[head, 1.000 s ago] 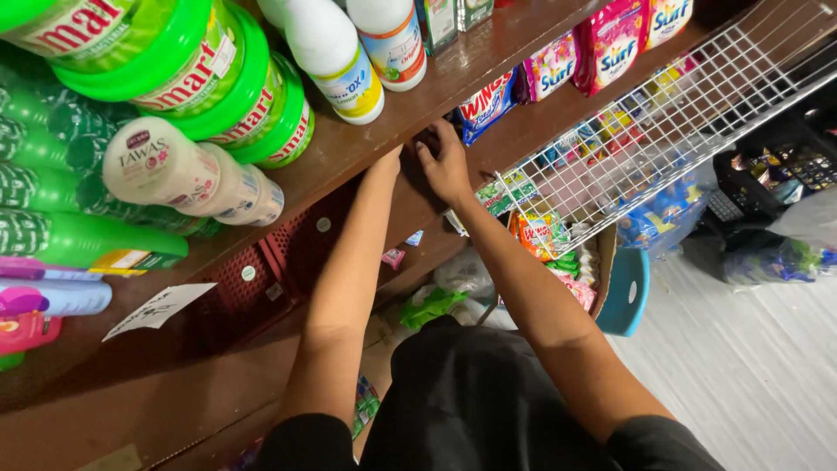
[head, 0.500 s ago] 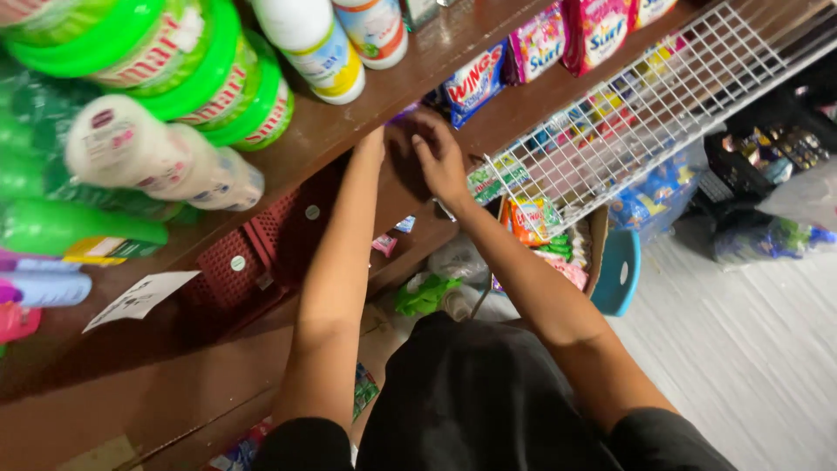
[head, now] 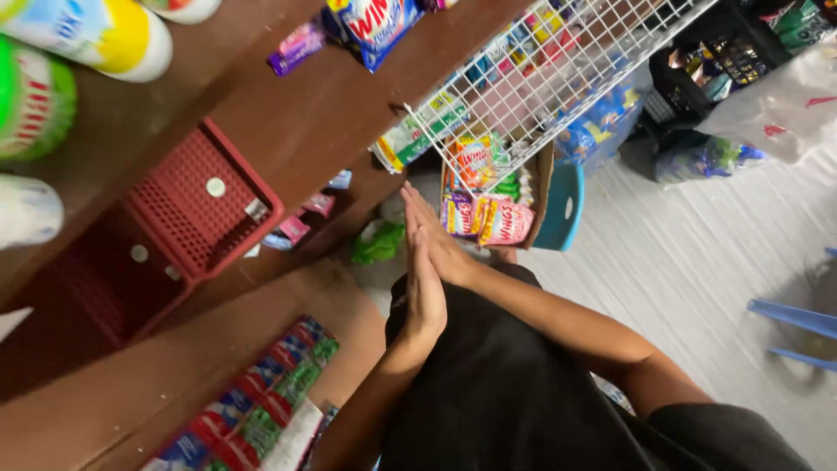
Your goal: The person picks up packets of detergent from a bin and places them onto a shelf in a retail environment.
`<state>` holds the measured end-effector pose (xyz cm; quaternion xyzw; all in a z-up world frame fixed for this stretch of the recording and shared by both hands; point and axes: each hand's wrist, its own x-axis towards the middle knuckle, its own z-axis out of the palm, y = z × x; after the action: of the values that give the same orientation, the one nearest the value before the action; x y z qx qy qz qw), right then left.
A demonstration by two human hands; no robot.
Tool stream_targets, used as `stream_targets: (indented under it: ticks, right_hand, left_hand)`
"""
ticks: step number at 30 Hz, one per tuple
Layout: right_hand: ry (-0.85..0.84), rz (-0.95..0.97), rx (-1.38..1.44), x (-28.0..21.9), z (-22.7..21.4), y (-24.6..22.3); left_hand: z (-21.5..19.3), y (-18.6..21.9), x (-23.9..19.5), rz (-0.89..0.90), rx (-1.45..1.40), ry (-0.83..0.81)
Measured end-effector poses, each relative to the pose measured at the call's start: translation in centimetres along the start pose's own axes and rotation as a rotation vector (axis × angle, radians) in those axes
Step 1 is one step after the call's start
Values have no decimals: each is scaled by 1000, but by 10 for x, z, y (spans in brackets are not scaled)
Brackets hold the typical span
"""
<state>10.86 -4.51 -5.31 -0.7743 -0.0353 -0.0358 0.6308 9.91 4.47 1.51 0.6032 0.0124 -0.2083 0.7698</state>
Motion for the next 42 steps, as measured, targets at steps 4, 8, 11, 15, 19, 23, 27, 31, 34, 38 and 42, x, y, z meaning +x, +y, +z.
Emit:
stream_targets:
  ticks: [4,8,11,15,19,23,27,31,34,38,42]
  right_hand:
    - [-135,108,368,-45,-12,-9]
    - [-230,76,372,-75,-38,-18]
    - [-334,-5,160,-79,-65,-28]
    - [-329,-333,-191,-76,-96,23]
    - [-321,-215,-342,-89,-129,99]
    - [-345,240,-215,-102,-176,130]
    - [-317,601,-22,-114,-217,122]
    - [-314,580,-140,-125,-237,125]
    - [-350,156,-135,-126,-240,124]
    - [-369,459,-97,-125,-238,109]
    - [-382,689,-202,-127,-239,98]
  left_hand:
    - [17,-37,14,125,117,51]
    - [19,-84,23,130,-97,153]
    - [32,-133,15,-37,-440,144]
    - [68,-149,-14,-95,-783,37]
    - [81,-168,-25,-192,-686,125]
    - [73,-212,-16,-357,-441,157]
    - [-5,-449,5,-245,-234,388]
    - [4,-386,33,-526,-353,436]
    - [1,-407,62,-422,-164,515]
    - [-27,-499,107,-454,-480,483]
    - [-19,-487,132,-476,-505,647]
